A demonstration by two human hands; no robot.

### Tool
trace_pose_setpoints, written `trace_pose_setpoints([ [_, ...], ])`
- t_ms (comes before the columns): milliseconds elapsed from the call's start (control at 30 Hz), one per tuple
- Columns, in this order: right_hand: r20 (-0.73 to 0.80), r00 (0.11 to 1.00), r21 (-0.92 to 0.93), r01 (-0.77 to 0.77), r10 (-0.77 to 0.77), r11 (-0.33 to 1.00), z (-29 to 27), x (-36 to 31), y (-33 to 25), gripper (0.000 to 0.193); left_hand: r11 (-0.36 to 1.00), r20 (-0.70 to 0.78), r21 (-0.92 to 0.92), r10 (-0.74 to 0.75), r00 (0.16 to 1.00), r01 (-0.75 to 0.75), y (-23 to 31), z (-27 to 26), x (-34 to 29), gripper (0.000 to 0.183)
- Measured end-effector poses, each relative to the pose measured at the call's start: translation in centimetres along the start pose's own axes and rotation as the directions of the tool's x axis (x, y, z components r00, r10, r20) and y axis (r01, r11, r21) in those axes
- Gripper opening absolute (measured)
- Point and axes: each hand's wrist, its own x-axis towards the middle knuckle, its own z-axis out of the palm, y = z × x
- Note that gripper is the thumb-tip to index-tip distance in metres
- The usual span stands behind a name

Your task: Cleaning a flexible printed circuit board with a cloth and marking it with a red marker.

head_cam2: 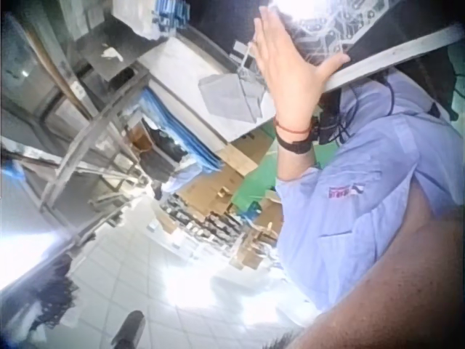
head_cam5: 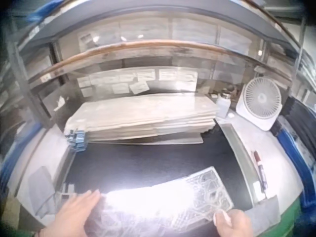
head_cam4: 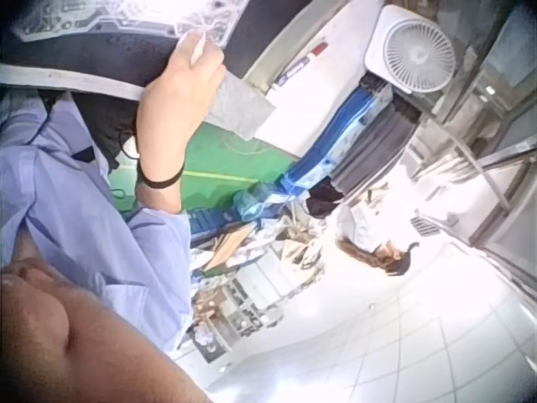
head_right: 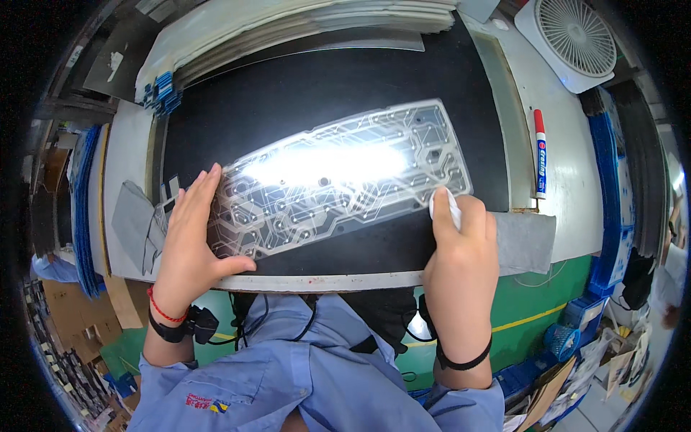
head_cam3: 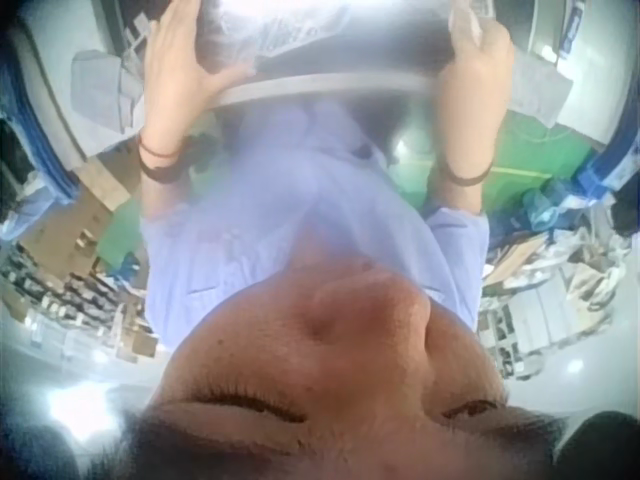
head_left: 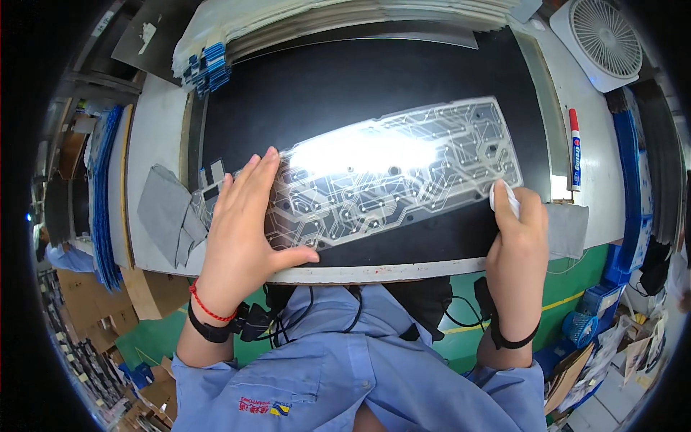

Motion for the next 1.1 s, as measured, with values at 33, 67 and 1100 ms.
trace_pose_setpoints([
  [33,0.019,0.999,0.008,-0.027,0.027,1.000,-0.2,-0.1,-0.1,0.053,1.000,0.012,-0.002,0.003,1.000,-0.003,-0.2,-0.2,-0.2,0.128],
  [67,0.021,1.000,-0.003,-0.013,0.013,1.000,-0.2,-0.3,-0.1,0.053,1.000,0.027,-0.004,0.007,1.000,-0.007,-0.5,-0.4,-0.4,0.128],
  [1100,0.149,0.918,0.079,0.359,-0.367,0.930,2.8,-1.9,-9.0,0.051,0.995,-0.067,-0.095,-0.007,0.998,0.001,0.9,1.9,-0.5,0.134],
])
